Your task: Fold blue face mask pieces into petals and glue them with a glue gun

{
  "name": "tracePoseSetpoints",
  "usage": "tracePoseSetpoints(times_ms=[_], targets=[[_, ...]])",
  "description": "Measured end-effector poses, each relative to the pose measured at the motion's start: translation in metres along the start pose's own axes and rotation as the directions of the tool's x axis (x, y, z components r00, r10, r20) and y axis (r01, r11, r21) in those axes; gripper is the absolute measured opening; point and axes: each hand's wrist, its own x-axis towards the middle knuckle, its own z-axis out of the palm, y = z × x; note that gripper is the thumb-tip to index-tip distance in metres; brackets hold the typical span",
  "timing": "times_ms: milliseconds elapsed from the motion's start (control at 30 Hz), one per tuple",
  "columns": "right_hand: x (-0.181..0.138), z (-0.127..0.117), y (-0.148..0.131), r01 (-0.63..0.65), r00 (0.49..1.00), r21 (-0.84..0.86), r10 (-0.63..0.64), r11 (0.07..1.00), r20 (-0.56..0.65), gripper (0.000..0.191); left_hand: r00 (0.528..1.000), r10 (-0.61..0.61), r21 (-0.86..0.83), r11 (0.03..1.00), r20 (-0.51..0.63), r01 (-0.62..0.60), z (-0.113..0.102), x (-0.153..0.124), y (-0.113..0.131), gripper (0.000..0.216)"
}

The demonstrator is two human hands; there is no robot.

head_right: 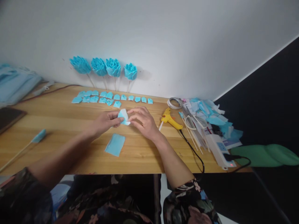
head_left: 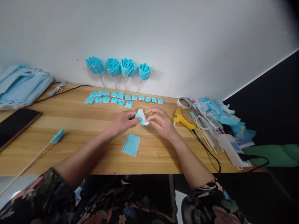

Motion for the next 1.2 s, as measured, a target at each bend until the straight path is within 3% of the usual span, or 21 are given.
tracePoseSetpoints(times_ms=[133,467,767,1000,1200], targets=[[0.0,-0.002,-0.001,0.008,1.0,-0.009,-0.007,1.0,0.028,0.008,0.999,0.031,0.067,0.997,-0.016,-0.03,0.001,-0.001,0.001,0.026],[0.0,0.007,-0.006,-0.216,0.976,0.151,0.216,0.965,0.017,0.01,0.994,0.107,0.157,0.982,0.001,-0.106,0.002,-0.001,-0.002,0.026],[-0.001,0.016,-0.006,-0.426,0.894,0.383,0.446,0.819,0.04,0.014,0.994,0.104,0.181,0.978,0.03,-0.108,0.002,-0.001,-0.003,0.029],[-0.003,0.021,-0.001,-0.479,0.856,0.493,0.511,0.726,0.08,0.019,0.994,0.1,0.175,0.979,0.036,-0.104,0.002,-0.001,-0.007,0.029],[-0.002,0.023,0.001,-0.45,0.855,0.626,0.511,0.637,0.095,0.028,0.991,0.119,0.115,0.985,0.064,-0.126,0.002,0.0,-0.007,0.031]])
